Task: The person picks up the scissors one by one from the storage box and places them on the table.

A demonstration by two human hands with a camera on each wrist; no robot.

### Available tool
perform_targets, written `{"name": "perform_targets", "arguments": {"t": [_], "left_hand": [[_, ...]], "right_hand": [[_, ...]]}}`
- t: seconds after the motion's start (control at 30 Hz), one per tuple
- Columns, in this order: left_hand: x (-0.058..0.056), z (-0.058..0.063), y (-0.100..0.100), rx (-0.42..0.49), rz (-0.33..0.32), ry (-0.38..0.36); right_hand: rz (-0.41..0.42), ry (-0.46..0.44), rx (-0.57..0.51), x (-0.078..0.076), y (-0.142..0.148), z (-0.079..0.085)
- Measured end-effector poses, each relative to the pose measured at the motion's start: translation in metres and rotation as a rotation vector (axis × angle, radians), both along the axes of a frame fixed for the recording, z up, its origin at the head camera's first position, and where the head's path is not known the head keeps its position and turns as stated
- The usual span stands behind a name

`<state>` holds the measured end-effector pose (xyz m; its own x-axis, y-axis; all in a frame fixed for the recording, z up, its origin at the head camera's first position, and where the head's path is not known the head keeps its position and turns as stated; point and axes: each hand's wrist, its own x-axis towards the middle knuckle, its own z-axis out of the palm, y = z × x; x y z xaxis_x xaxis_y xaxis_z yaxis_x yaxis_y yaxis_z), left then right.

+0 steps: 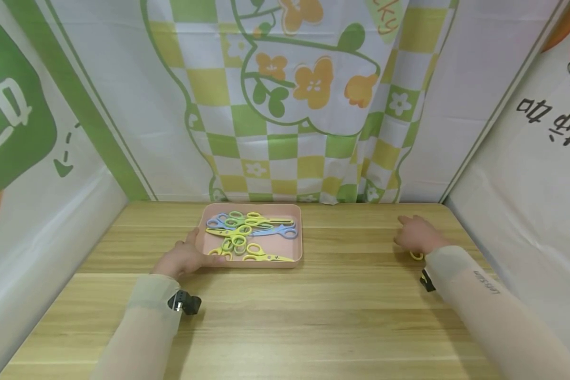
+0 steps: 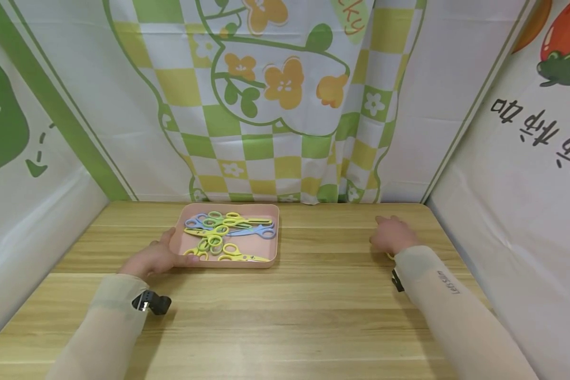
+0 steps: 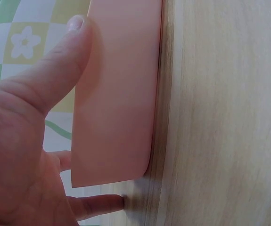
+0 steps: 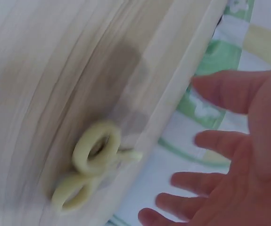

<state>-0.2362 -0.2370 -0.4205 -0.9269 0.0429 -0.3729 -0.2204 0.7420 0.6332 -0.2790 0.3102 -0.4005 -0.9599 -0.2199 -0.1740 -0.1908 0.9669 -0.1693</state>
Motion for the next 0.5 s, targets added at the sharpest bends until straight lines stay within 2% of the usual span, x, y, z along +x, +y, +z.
{"name": "perform_targets", "arguments": {"t": [0.23,0.37,0.5], "left_hand": [[-0.001,0.000,0.000,-0.006,0.001,-0.011],[-0.002,-0.001,-0.001,-0.036,-0.011,-0.011],[-0.003,-0.001,-0.002,-0.063,-0.020,-0.006]], "right_hand": [[0.016,0.075,-0.097,-0.009,-0.044,-0.009],[0.077,0.085,-0.144,-0.010,-0.082,-0.011],[0.151,0.052,-0.178,-0.006,-0.118,-0.010]]}}
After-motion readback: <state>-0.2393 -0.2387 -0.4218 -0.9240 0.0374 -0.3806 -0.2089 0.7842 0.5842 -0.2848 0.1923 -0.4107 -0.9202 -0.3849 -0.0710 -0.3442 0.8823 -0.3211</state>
